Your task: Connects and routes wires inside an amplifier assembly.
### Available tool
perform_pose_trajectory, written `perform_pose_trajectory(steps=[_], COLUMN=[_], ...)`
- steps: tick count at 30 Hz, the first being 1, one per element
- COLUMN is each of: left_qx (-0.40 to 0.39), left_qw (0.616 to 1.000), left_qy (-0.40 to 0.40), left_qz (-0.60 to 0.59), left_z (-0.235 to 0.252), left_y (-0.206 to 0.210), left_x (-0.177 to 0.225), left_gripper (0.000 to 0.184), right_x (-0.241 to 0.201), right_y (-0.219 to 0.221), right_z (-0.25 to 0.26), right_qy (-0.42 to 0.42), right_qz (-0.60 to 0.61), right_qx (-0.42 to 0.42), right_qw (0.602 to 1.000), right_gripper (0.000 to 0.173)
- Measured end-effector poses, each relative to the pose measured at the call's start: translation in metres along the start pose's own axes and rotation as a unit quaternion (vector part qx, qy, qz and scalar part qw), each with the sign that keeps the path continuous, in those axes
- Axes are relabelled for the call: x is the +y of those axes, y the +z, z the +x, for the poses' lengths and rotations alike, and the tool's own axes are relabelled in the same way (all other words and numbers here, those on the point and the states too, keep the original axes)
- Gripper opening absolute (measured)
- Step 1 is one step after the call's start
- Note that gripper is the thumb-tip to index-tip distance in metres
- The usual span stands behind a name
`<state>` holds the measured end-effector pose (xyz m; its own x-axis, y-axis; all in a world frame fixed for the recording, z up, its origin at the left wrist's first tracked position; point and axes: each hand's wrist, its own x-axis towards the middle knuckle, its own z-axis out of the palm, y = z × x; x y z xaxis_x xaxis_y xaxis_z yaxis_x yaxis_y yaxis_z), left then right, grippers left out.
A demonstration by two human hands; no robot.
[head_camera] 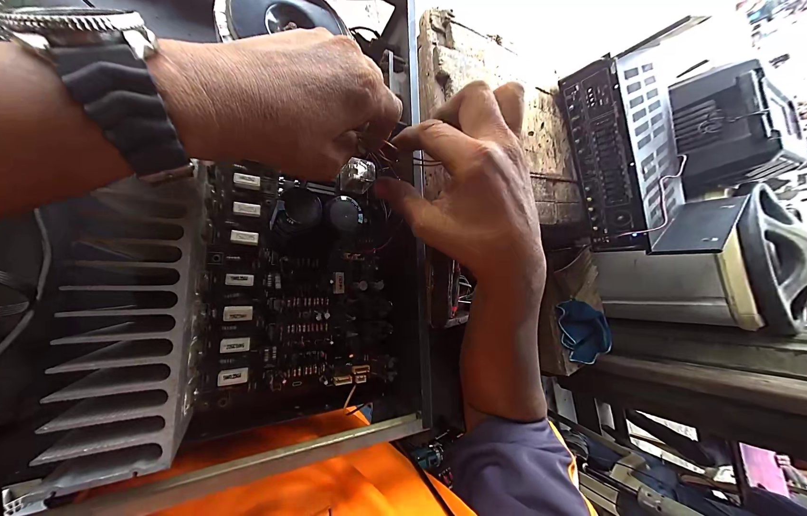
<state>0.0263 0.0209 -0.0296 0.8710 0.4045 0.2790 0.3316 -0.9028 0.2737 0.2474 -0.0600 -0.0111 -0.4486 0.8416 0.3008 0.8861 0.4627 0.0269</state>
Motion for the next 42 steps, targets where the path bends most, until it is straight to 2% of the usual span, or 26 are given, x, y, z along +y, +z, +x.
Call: perform_pose_trajectory(steps=[5, 9, 12, 18, 20, 25, 31, 34, 38, 42], left_qx=[-0.007, 0.005, 0.011, 0.01, 0.002, 0.022, 0.048, 0.043, 0.065, 0.081], left_qw=[0.999, 1.0, 1.0, 0.999, 0.999, 0.998, 0.998, 0.997, 0.997, 0.995], left_qy=[-0.03, -0.004, 0.001, 0.013, 0.003, 0.02, 0.025, 0.016, 0.031, 0.055], left_qz=[-0.016, -0.018, -0.026, -0.029, -0.033, -0.047, -0.04, -0.061, -0.01, 0.02], left_z=[-0.001, -0.001, 0.001, 0.002, 0.002, 0.001, 0.002, 0.001, 0.0, 0.0], left_y=[-0.004, 0.001, 0.006, 0.009, 0.005, 0.009, 0.013, 0.013, 0.013, 0.012], left_x=[0.003, -0.004, -0.009, -0.012, -0.007, -0.008, -0.008, -0.005, 0.003, 0.018], left_gripper=[0.013, 0.014, 0.025, 0.029, 0.028, 0.008, 0.018, 0.018, 0.02, 0.024], right_x=[-0.008, -0.007, 0.0, 0.005, 0.003, 0.001, 0.015, 0.02, 0.016, 0.008], right_y=[0.004, 0.007, 0.011, 0.02, 0.018, 0.013, 0.012, 0.01, 0.01, 0.019], right_z=[0.015, 0.023, 0.024, 0.014, 0.012, 0.009, 0.0, -0.006, -0.013, -0.012], right_qy=[0.032, 0.055, 0.053, 0.047, 0.05, 0.06, 0.038, 0.019, 0.014, 0.024], right_qz=[-0.046, -0.029, 0.03, 0.115, 0.127, 0.222, 0.308, 0.302, 0.278, 0.331], right_qx=[-0.105, -0.135, -0.114, -0.016, -0.015, -0.033, -0.043, -0.056, -0.055, -0.016], right_qw=[0.993, 0.989, 0.992, 0.992, 0.991, 0.973, 0.95, 0.952, 0.959, 0.943], right_gripper=[0.028, 0.026, 0.02, 0.011, 0.013, 0.019, 0.033, 0.038, 0.033, 0.028])
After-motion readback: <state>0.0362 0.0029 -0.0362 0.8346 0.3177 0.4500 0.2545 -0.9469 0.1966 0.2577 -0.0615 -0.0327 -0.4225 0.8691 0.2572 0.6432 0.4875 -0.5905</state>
